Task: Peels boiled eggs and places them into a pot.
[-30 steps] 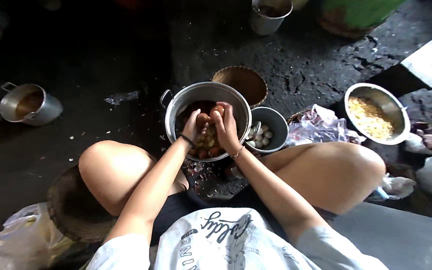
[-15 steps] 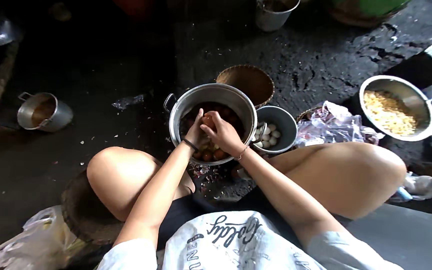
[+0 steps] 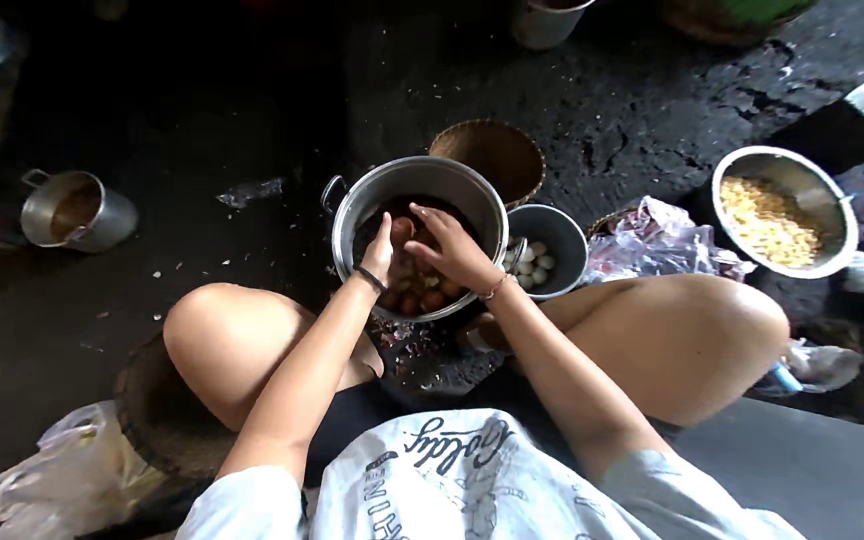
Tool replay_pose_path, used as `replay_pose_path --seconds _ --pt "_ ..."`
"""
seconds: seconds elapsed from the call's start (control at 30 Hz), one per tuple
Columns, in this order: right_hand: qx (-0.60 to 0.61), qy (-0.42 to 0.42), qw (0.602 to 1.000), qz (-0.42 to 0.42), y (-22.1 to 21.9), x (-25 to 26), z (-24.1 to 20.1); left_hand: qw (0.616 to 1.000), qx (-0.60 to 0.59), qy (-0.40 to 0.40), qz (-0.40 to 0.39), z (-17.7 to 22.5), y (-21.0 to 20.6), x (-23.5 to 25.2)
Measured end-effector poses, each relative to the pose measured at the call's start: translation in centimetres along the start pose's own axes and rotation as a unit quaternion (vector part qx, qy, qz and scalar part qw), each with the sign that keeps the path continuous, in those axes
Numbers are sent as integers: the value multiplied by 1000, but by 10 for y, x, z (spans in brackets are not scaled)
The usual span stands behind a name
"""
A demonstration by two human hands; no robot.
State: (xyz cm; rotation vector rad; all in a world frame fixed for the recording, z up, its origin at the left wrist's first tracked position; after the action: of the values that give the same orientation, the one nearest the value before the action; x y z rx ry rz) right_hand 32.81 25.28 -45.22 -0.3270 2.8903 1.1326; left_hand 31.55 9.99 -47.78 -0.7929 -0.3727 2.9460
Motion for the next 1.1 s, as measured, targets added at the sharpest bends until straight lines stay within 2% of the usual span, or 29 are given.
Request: replay_pose_path --seconds 0.1,0.2,0.33,0.5,0.8,0.97,1.1 --pt "9 50 999 4 -3 -8 -11 999 -9 -3 -35 7 -15 -22" --pt "3 57 998 5 -2 -3 -12 996 -12 -31 -77 10 -16 -23" --pt "4 51 997 52 -3 -2 -8 991 -43 -31 -124 15 -19 -17" --pt "2 22 998 53 -3 0 -7 994 -46 9 -97 12 -26 -13" --pt "13 43 996 73 -15 10 -3 990 -113 45 -66 8 -24 -9" --pt "72 6 997 15 -11 14 -2 995 -88 -9 -34 15 -24 -12" --pt "106 -52 991 56 -5 12 2 991 -54 -113 -35 18 -20 -4"
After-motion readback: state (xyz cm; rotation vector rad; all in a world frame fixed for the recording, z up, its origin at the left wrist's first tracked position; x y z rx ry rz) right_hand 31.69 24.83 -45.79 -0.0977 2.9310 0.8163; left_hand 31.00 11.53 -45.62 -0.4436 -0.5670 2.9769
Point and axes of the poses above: each hand's wrist, its own x-axis towards the middle knuckle, its own y-axis out of the back of the hand, z = x × y, the point moved 2 cm from there along x, towards the middle knuckle, and after that the axes turned 11 degrees about -y, right-handed, at the moved point
